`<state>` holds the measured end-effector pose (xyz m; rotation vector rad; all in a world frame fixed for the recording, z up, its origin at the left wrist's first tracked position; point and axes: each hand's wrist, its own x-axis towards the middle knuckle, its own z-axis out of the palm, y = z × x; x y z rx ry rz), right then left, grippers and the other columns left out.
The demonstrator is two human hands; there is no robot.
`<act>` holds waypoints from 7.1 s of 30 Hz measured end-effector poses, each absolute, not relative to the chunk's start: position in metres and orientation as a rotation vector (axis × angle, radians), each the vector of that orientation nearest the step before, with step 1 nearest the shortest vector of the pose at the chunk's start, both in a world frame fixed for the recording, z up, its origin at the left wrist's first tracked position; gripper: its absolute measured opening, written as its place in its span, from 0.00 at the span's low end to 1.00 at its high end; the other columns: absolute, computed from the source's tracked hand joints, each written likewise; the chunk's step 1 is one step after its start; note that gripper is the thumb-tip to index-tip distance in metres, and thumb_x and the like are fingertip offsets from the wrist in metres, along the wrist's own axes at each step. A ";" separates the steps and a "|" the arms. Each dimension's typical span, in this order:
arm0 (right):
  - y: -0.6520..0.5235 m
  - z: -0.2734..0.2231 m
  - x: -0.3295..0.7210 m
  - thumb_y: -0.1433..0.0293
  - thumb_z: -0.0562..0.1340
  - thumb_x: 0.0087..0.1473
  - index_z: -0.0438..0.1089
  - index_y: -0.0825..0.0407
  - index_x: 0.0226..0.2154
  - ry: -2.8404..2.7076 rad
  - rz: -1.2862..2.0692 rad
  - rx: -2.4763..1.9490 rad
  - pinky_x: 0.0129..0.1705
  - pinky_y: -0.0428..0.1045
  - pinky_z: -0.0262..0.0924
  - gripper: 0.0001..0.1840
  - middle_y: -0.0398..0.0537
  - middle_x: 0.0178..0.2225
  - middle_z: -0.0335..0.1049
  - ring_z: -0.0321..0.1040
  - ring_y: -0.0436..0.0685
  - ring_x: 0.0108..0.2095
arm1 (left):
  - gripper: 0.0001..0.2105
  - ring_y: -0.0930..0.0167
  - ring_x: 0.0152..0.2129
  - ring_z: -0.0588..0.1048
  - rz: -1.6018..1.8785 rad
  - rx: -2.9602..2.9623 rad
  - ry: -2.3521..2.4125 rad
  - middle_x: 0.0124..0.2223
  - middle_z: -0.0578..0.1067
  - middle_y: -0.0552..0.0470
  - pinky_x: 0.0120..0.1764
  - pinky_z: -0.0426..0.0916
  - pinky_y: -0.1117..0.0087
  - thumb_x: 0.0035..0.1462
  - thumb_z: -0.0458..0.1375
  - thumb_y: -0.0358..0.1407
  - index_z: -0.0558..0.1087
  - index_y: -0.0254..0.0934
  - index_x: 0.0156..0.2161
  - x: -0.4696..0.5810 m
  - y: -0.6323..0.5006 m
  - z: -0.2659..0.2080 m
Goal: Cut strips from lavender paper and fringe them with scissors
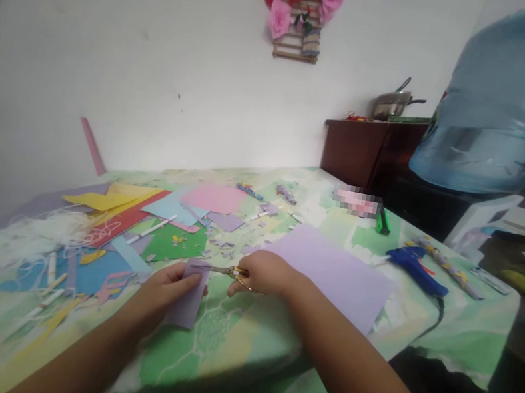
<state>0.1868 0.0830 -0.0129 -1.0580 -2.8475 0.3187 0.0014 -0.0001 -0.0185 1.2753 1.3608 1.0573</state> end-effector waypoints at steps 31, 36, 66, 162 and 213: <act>0.080 -0.005 0.193 0.42 0.50 0.33 0.67 0.52 0.22 -2.849 0.283 -1.201 0.18 0.44 0.39 0.30 0.44 0.19 0.64 0.55 0.48 0.19 | 0.13 0.76 0.13 0.65 1.074 1.129 1.462 0.19 0.70 0.54 0.16 0.57 0.77 0.40 0.55 0.44 0.67 0.33 0.24 0.003 0.003 -0.016; 0.080 -0.003 0.194 0.41 0.48 0.32 0.66 0.52 0.23 -2.813 0.302 -1.265 0.19 0.44 0.40 0.32 0.44 0.20 0.63 0.54 0.48 0.19 | 0.12 0.76 0.14 0.65 1.316 0.959 1.575 0.19 0.70 0.54 0.16 0.58 0.77 0.41 0.54 0.43 0.67 0.33 0.25 0.003 0.002 -0.011; 0.068 -0.001 0.189 0.44 0.46 0.39 0.66 0.53 0.23 -2.915 0.351 -1.006 0.18 0.43 0.40 0.30 0.43 0.18 0.62 0.51 0.47 0.17 | 0.09 0.73 0.17 0.62 1.079 1.479 1.604 0.20 0.68 0.54 0.21 0.55 0.74 0.43 0.54 0.40 0.72 0.37 0.26 0.005 0.003 -0.016; 0.076 -0.012 0.186 0.42 0.49 0.34 0.67 0.54 0.22 -2.870 0.423 -1.005 0.19 0.43 0.39 0.32 0.42 0.17 0.59 0.48 0.46 0.18 | 0.09 0.77 0.15 0.62 1.102 1.292 1.488 0.20 0.68 0.58 0.20 0.54 0.76 0.40 0.56 0.41 0.71 0.35 0.24 0.004 -0.001 -0.012; 0.076 -0.005 0.193 0.43 0.49 0.35 0.62 0.53 0.19 -2.802 0.514 -1.113 0.19 0.43 0.39 0.29 0.40 0.16 0.55 0.47 0.46 0.18 | 0.10 0.77 0.15 0.64 1.335 1.110 1.451 0.19 0.69 0.57 0.17 0.56 0.78 0.41 0.56 0.40 0.70 0.33 0.26 -0.001 -0.001 -0.015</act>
